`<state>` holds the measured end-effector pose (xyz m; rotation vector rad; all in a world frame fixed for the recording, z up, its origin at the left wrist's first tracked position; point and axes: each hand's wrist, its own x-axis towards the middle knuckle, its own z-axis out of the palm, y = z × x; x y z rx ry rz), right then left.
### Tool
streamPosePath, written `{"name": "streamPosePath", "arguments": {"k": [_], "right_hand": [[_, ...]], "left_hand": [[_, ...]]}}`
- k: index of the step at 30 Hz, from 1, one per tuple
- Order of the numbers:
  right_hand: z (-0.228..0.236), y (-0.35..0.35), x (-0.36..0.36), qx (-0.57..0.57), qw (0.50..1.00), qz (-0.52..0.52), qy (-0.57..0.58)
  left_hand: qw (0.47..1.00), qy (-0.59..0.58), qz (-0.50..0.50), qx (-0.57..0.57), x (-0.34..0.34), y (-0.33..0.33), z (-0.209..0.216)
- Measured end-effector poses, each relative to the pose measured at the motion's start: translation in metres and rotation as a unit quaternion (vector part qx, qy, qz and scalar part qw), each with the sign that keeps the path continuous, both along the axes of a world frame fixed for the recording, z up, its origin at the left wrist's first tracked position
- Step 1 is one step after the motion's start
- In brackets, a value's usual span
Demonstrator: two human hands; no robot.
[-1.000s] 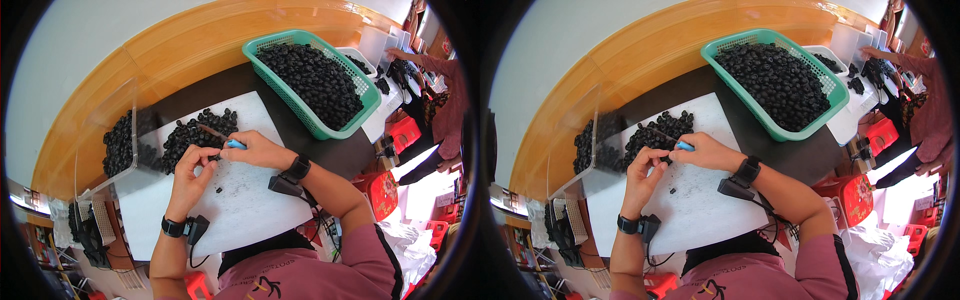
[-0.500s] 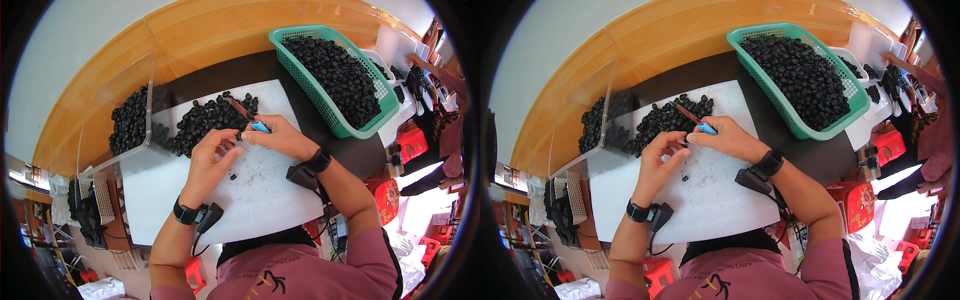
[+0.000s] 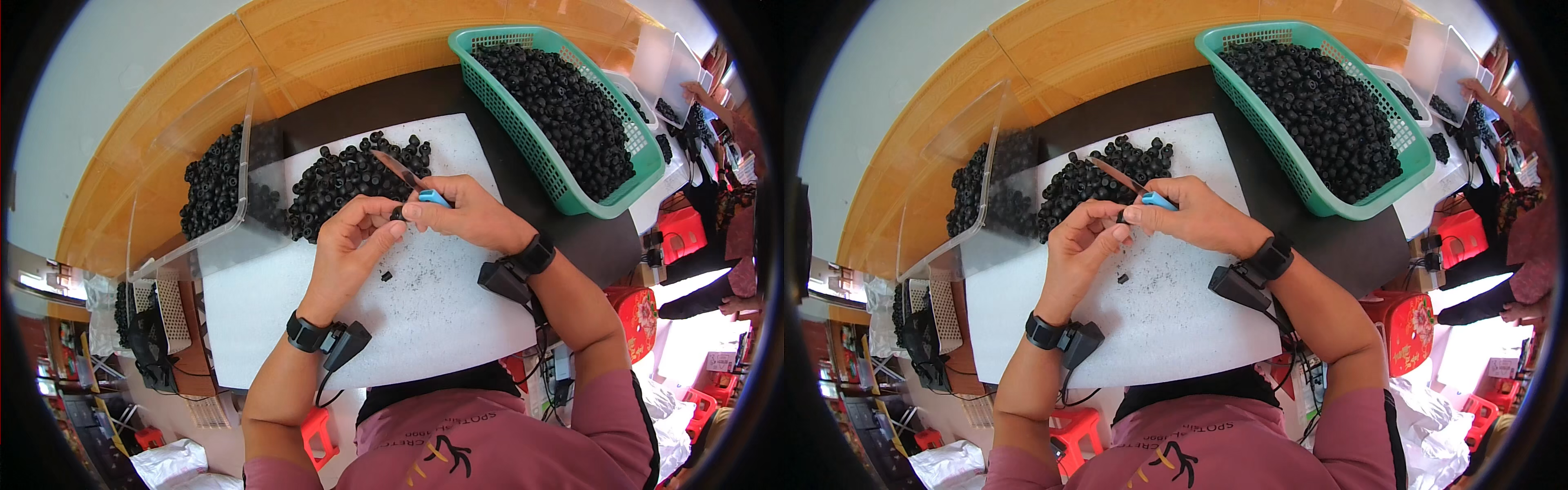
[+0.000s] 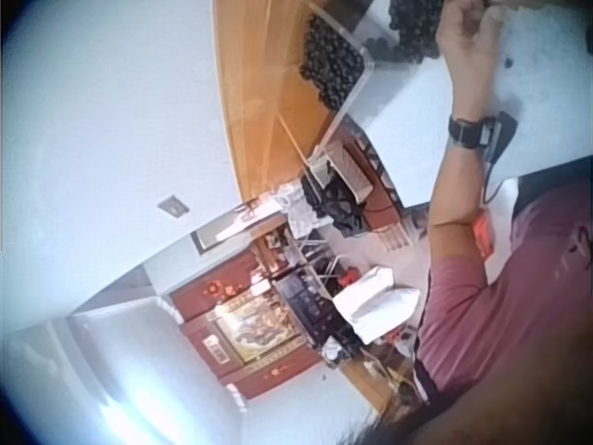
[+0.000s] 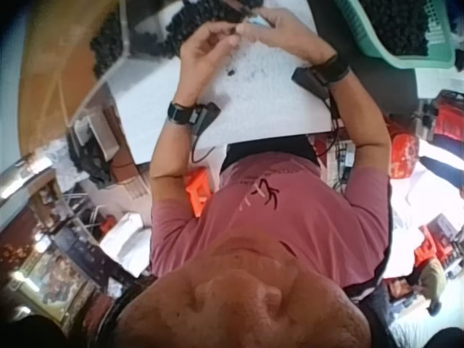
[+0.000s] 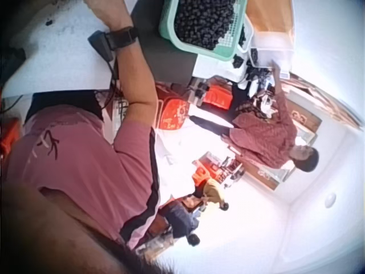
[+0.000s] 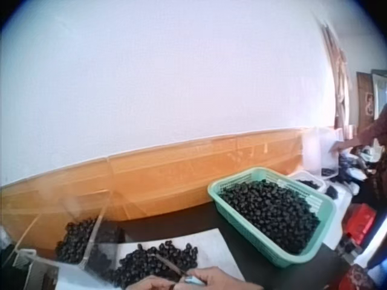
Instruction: The recorder uses a small knife to process and cut small dark fruits at a work table.
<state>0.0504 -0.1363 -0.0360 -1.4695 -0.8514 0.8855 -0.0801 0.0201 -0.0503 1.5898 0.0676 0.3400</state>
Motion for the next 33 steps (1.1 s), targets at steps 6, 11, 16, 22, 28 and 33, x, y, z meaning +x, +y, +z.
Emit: {"name": "streamPosePath", "arguments": {"k": [6, 11, 16, 22, 28, 33], "right_hand": [[-0.009, -0.002, 0.0, 0.117, 0.97, -0.042, -0.211], [-0.005, -0.002, 0.0, 0.092, 0.935, -0.008, -0.343], [-0.006, -0.001, 0.001, 0.078, 0.933, -0.036, -0.349], [-0.007, -0.001, 0.002, 0.074, 0.933, -0.036, -0.351], [-0.006, -0.001, 0.001, 0.064, 0.934, -0.036, -0.349], [-0.006, 0.0, 0.001, 0.06, 0.932, -0.03, -0.357]], "left_hand": [[0.997, 0.023, 0.001, -0.068, 0.0, 0.007, 0.003], [0.995, 0.008, -0.007, -0.094, -0.001, 0.01, -0.002], [0.996, 0.017, -0.009, -0.091, -0.001, 0.008, -0.001], [0.996, 0.019, -0.006, -0.082, 0.0, 0.01, -0.002], [0.997, 0.022, -0.004, -0.078, 0.001, 0.009, -0.002], [0.997, 0.019, 0.005, -0.07, 0.0, 0.009, -0.003]]}}
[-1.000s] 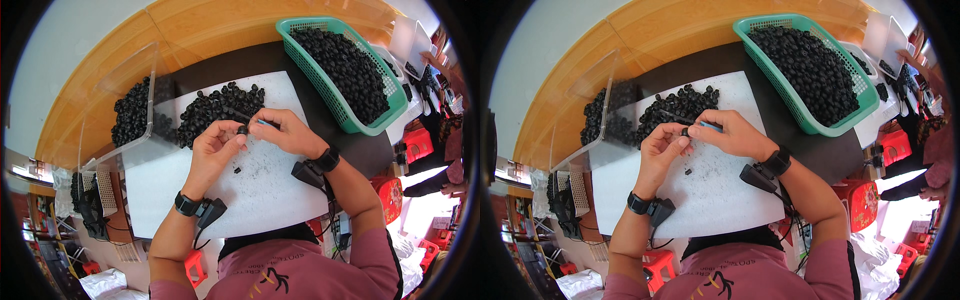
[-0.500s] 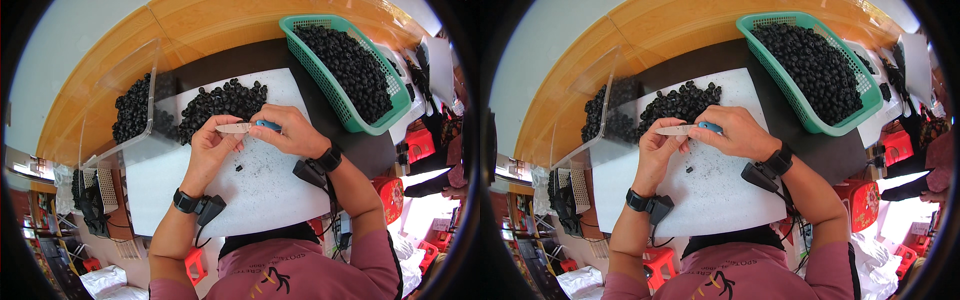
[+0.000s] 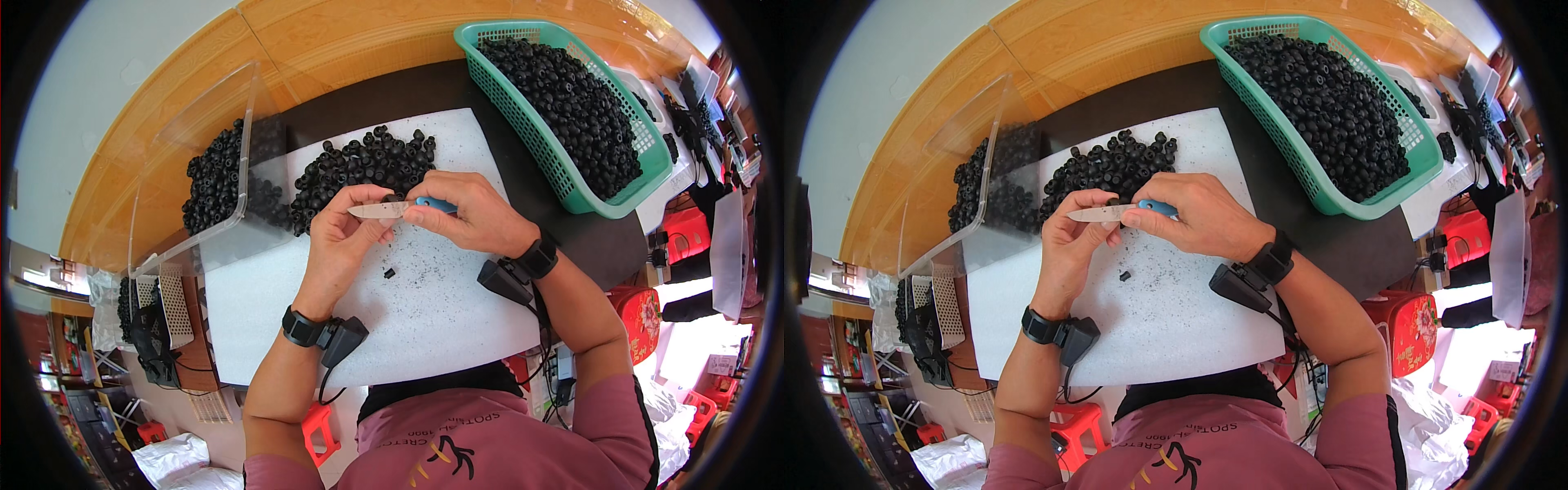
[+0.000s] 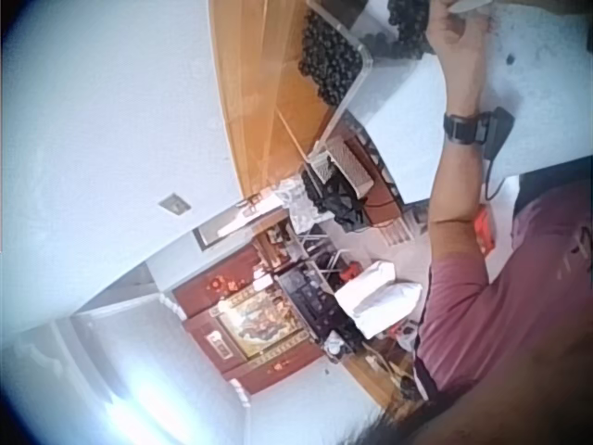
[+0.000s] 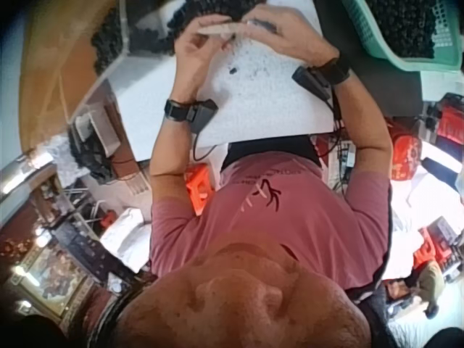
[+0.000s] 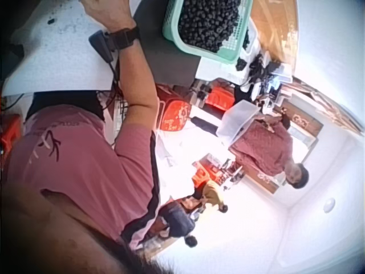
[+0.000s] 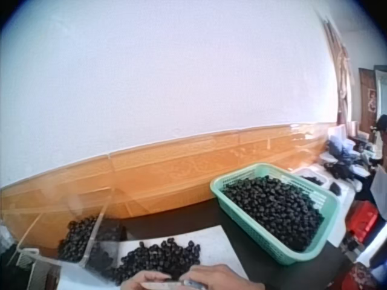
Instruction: The recorder uses a small knife to process and cut small dark fruits at a work table.
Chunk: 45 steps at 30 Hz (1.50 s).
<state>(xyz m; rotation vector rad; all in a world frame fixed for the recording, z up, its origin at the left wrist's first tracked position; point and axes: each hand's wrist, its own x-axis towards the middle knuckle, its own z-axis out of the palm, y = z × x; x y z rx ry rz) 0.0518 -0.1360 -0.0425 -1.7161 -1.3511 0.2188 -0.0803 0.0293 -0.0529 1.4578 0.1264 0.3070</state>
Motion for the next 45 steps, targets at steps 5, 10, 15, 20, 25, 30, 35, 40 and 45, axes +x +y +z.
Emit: {"name": "streamPosePath", "arguments": {"k": [5, 10, 15, 20, 25, 30, 35, 40, 45], "right_hand": [[-0.008, 0.002, 0.005, 0.015, 1.0, -0.021, 0.0], [-0.01, 0.003, 0.016, -0.023, 0.985, -0.111, 0.132], [0.004, 0.001, -0.004, -0.023, 0.968, 0.002, 0.248], [0.003, 0.0, -0.003, -0.033, 0.96, 0.022, 0.276], [0.007, 0.0, -0.005, -0.04, 0.96, 0.015, 0.275], [0.002, 0.0, -0.004, -0.032, 0.971, 0.002, 0.238], [-0.005, -0.001, -0.001, 0.033, 0.993, 0.019, 0.11], [-0.001, 0.0, -0.003, 0.0, 0.999, 0.01, 0.032], [-0.002, 0.0, -0.003, 0.007, 1.0, -0.005, 0.025]], "left_hand": [[1.0, -0.009, -0.023, 0.006, -0.004, 0.002, 0.004], [1.0, -0.007, -0.03, 0.002, -0.004, -0.004, 0.01], [1.0, -0.012, -0.012, -0.019, 0.001, -0.004, 0.003], [1.0, -0.016, -0.018, 0.004, 0.002, -0.009, 0.003], [1.0, -0.009, -0.018, 0.009, 0.001, -0.006, 0.001], [1.0, 0.009, -0.021, -0.004, 0.002, -0.005, -0.001], [0.997, -0.019, -0.009, -0.07, 0.004, -0.004, -0.003], [0.995, -0.031, -0.001, -0.093, 0.003, -0.002, -0.005], [0.996, -0.024, -0.008, -0.082, 0.003, -0.003, -0.003]]}}
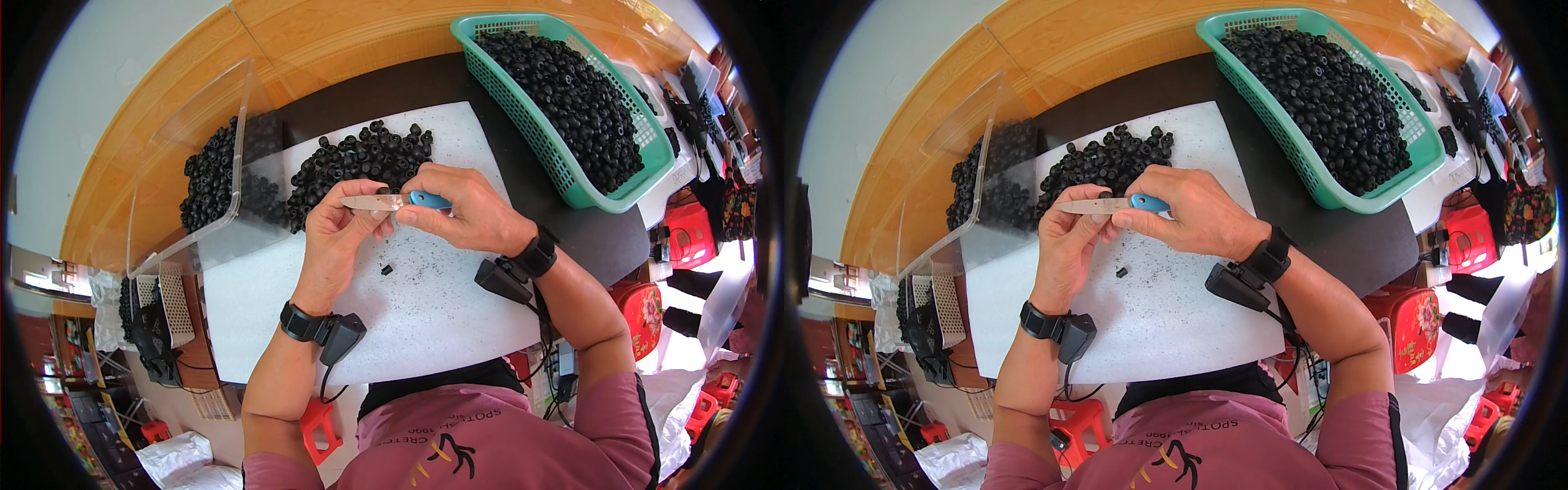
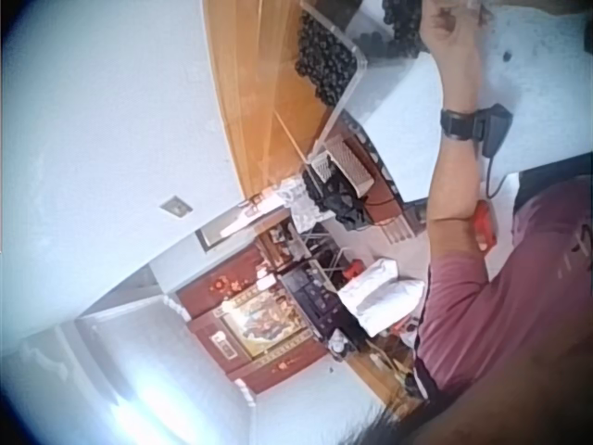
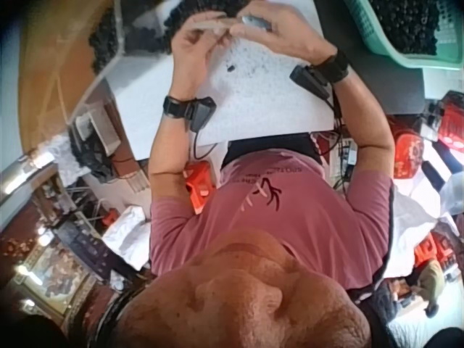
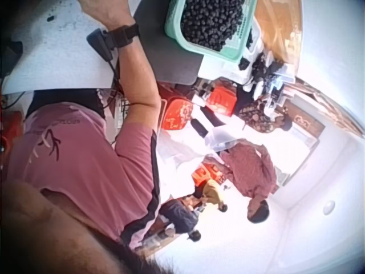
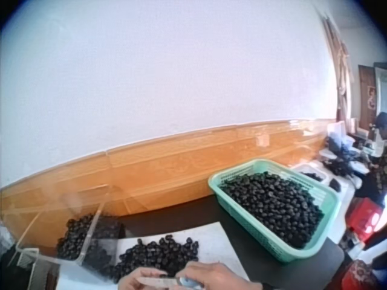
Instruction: The recorder uses a small knife to process and cut small dark fruits at a work table.
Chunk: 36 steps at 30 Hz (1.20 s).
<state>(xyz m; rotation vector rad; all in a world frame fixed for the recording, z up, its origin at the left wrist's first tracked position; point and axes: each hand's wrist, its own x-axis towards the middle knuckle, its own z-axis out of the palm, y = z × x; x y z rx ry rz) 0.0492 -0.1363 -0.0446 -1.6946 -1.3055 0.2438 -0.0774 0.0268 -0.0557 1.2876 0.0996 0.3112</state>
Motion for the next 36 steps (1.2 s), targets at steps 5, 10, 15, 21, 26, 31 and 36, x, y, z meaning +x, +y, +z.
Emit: {"name": "streamPosePath", "arguments": {"k": [5, 10, 15, 21, 26, 31, 36], "right_hand": [[-0.001, 0.001, 0.001, -0.009, 1.0, 0.005, -0.011], [-0.003, 0.001, 0.002, 0.003, 1.0, 0.021, -0.003], [-0.012, 0.003, 0.007, 0.026, 0.999, 0.03, 0.012], [-0.004, 0.001, 0.015, -0.038, 0.985, -0.13, 0.109], [0.006, 0.0, -0.002, -0.043, 0.972, 0.018, 0.229], [0.006, -0.001, -0.002, -0.042, 0.968, 0.032, 0.247], [0.002, 0.001, 0.0, -0.017, 0.966, 0.022, 0.259]], "left_hand": [[1.0, 0.004, 0.003, 0.007, -0.001, 0.001, 0.0], [1.0, -0.006, -0.002, 0.001, -0.002, 0.001, 0.001], [0.999, -0.002, -0.019, -0.03, -0.002, 0.006, -0.001], [0.997, -0.012, -0.062, -0.04, -0.003, 0.005, 0.004], [0.999, -0.003, -0.046, -0.008, 0.0, -0.001, 0.001], [0.998, 0.003, -0.049, 0.049, 0.001, 0.0, -0.005], [0.998, 0.006, -0.058, 0.027, 0.0, 0.0, 0.0]]}}
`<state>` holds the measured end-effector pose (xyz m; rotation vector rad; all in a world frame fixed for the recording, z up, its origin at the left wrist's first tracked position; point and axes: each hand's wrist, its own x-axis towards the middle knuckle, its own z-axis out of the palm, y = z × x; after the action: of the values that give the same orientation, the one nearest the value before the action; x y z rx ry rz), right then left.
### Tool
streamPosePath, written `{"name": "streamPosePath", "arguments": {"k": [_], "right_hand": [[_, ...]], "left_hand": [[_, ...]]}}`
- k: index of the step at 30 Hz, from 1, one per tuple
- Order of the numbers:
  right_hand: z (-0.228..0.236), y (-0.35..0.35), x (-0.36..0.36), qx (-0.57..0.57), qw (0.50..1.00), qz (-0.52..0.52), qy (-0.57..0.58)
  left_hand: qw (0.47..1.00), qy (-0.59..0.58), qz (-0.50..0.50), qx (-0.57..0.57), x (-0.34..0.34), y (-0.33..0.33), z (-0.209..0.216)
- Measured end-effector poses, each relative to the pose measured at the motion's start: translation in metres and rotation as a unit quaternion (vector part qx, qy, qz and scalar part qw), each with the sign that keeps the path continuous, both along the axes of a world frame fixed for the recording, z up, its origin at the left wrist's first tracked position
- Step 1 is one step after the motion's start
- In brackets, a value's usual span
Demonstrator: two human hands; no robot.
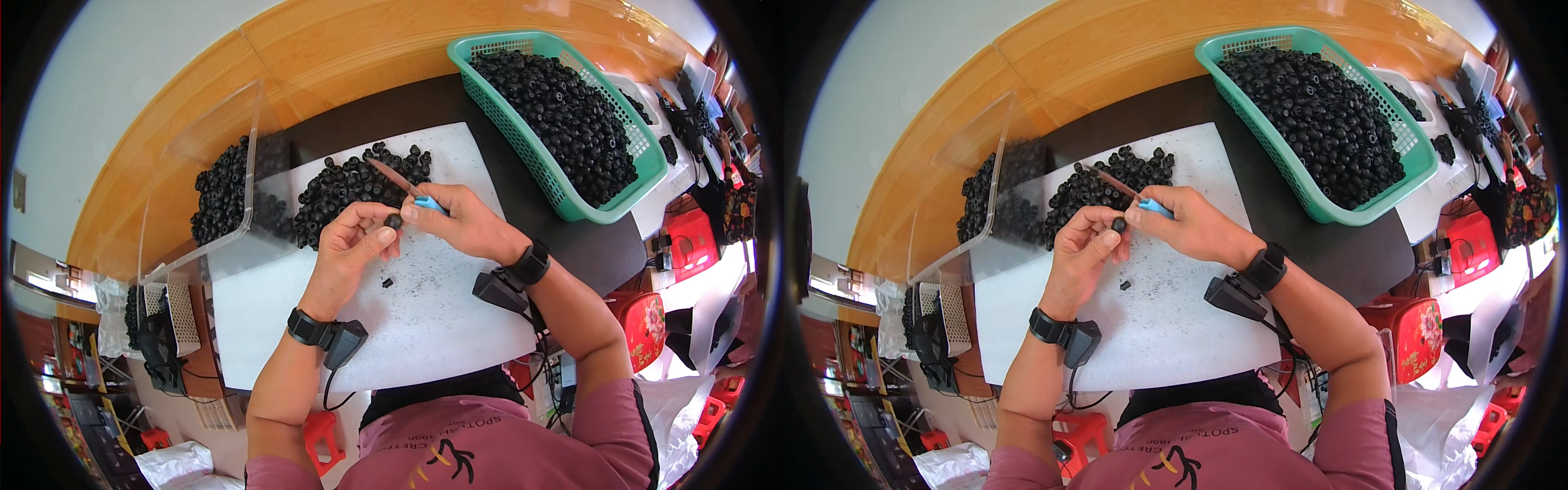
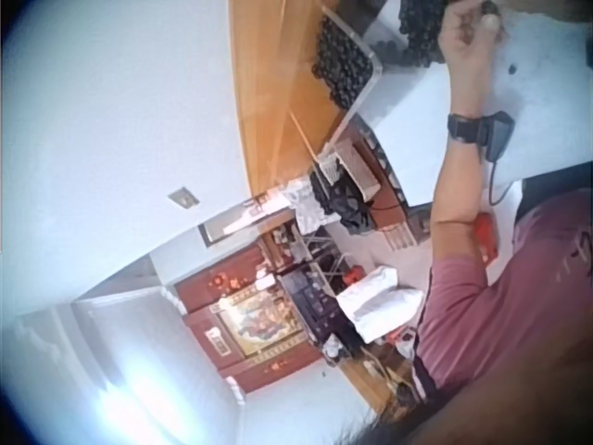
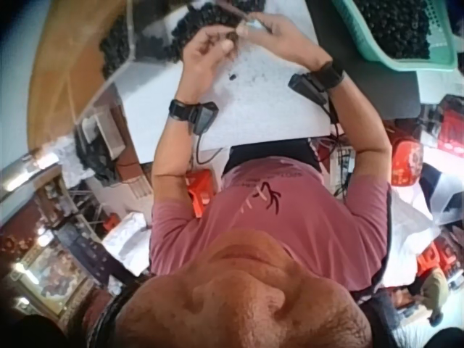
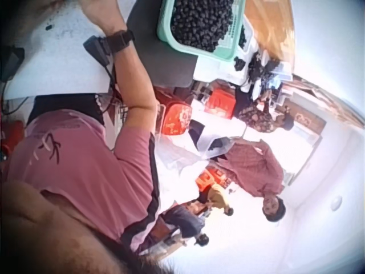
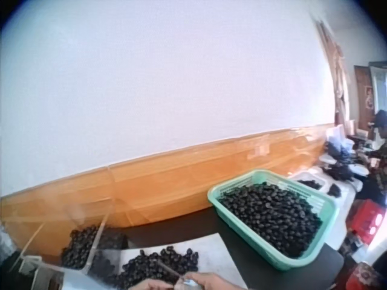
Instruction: The recorder uses a small knife to process and cut small dark fruits at a work table.
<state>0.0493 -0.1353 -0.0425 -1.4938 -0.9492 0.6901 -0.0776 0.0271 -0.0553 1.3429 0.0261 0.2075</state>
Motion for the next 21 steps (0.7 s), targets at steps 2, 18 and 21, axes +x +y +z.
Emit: {"name": "streamPosePath", "arguments": {"k": [2, 18, 21], "right_hand": [[-0.002, 0.003, 0.003, -0.02, 1.0, -0.018, -0.004], [-0.023, 0.007, 0.021, 0.01, 0.982, -0.098, 0.159], [-0.009, 0.009, 0.017, 0.016, 0.976, -0.083, 0.201]], "left_hand": [[1.0, 0.002, -0.008, -0.012, -0.003, 0.001, 0.008], [0.974, -0.131, -0.167, -0.083, -0.036, -0.102, 0.121], [0.909, -0.274, -0.199, -0.243, -0.051, -0.138, 0.149]]}}
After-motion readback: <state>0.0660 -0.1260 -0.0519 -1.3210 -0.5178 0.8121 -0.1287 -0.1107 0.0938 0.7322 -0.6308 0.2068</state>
